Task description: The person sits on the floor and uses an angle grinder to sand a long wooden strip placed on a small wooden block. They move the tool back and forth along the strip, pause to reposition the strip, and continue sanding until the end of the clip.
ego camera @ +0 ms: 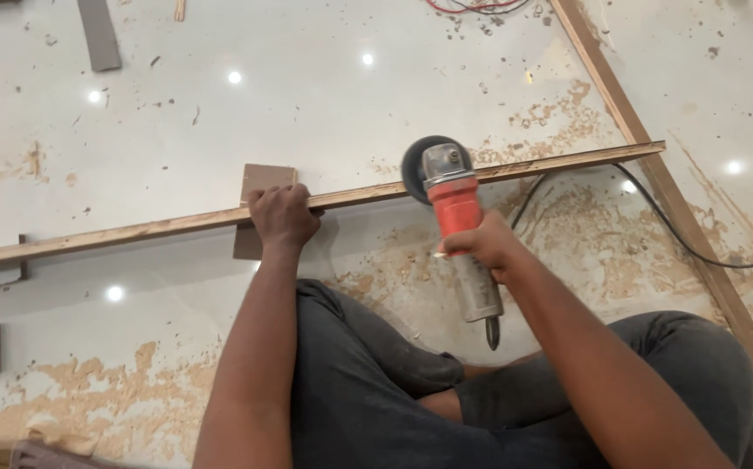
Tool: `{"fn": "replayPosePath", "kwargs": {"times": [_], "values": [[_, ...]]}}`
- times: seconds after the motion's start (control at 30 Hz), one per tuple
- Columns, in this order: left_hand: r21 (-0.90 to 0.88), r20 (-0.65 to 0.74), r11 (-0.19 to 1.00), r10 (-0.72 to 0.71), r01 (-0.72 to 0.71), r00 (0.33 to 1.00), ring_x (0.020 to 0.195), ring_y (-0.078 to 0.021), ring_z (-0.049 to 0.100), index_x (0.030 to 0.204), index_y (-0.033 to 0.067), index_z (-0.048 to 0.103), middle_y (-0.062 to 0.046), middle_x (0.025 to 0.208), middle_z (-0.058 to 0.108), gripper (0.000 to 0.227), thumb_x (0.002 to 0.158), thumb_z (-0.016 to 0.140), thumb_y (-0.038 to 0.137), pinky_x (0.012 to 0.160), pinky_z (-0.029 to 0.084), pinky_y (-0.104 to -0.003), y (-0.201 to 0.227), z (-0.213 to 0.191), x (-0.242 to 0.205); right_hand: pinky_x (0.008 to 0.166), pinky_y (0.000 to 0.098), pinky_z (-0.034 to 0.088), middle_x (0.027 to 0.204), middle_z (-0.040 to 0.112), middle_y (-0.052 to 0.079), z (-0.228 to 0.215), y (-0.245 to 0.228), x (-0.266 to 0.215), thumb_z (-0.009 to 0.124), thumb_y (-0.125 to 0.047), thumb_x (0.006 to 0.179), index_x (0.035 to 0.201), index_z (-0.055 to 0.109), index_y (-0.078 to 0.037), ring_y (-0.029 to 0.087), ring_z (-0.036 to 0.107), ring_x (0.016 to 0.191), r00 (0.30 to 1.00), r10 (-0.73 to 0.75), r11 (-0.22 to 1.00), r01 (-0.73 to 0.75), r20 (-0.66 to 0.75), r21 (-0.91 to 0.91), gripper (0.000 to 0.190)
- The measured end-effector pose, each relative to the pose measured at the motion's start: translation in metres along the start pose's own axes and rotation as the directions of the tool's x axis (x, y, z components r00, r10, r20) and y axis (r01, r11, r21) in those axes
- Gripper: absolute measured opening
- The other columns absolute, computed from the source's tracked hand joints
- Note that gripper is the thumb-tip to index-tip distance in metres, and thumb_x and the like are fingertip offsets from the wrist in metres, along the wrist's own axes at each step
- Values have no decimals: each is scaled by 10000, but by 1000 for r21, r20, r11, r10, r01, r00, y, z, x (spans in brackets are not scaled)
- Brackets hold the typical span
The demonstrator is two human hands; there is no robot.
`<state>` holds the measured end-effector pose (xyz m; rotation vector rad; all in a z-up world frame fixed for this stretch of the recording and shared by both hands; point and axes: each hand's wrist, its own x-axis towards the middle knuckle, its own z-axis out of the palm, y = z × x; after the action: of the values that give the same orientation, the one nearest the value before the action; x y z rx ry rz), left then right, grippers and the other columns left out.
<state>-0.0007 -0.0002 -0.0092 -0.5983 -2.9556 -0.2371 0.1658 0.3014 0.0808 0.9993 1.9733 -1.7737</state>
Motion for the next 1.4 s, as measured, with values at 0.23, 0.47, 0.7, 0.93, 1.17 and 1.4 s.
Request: {"fn": "replayPosePath", "kwargs": {"times": [0.23, 0.47, 0.7, 0.93, 1.17, 1.4], "values": [[-15, 43, 1000, -15, 16, 999, 710, -189, 667, 692, 218, 700, 14, 699, 716, 134, 701, 830, 186, 844, 429, -370, -1, 3, 4, 641, 374, 583, 830, 733, 104, 47, -15, -16, 857, -41, 557, 1005, 666, -13, 219, 721, 691, 999, -27, 999, 29, 43, -41, 489], [-41, 70, 999, -8, 11, 998, 719, -198, 674, 707, 203, 707, -4, 709, 721, 204, 705, 881, 308, 850, 430, -387, 0, -3, 3, 609, 405, 591, 832, 717, 128, 3, -13, -18, 847, -29, 570, 1021, 660, -8, 243, 701, 661, 998, 17, 1000, -18, -53, -8, 488], [-26, 39, 1000, -2, 3, 999, 779, -214, 682, 720, 195, 724, -13, 726, 721, 292, 689, 906, 422, 878, 429, -406, -1, -1, 0, 571, 419, 595, 809, 699, 127, -86, 9, -2, 823, -26, 657, 986, 656, 19, 252, 695, 644, 986, 38, 995, -22, -161, 102, 372], [-22, -6, 999, 25, -25, 1000, 790, -205, 685, 775, 229, 749, -7, 729, 717, 258, 690, 905, 415, 892, 428, -400, -3, 6, -1, 564, 442, 595, 818, 700, 153, -158, 24, -12, 799, -25, 683, 992, 643, 31, 265, 705, 648, 964, 84, 979, -33, -253, 202, 351], [24, 24, 1000, 16, -17, 1000, 802, -201, 689, 750, 214, 719, 9, 765, 722, 282, 704, 908, 417, 859, 413, -400, -3, 8, 2, 564, 425, 584, 848, 704, 138, -199, 44, -5, 790, -53, 728, 1023, 654, 22, 247, 704, 666, 948, 105, 959, -17, -301, 282, 334], [47, 6, 999, 14, -14, 1000, 808, -186, 692, 760, 221, 729, 16, 764, 728, 275, 708, 907, 424, 889, 412, -386, -3, 7, 2, 570, 429, 603, 813, 701, 143, -164, 28, -13, 802, -28, 663, 1006, 636, -1, 257, 694, 637, 952, 127, 969, -60, -278, 240, 382]]}}
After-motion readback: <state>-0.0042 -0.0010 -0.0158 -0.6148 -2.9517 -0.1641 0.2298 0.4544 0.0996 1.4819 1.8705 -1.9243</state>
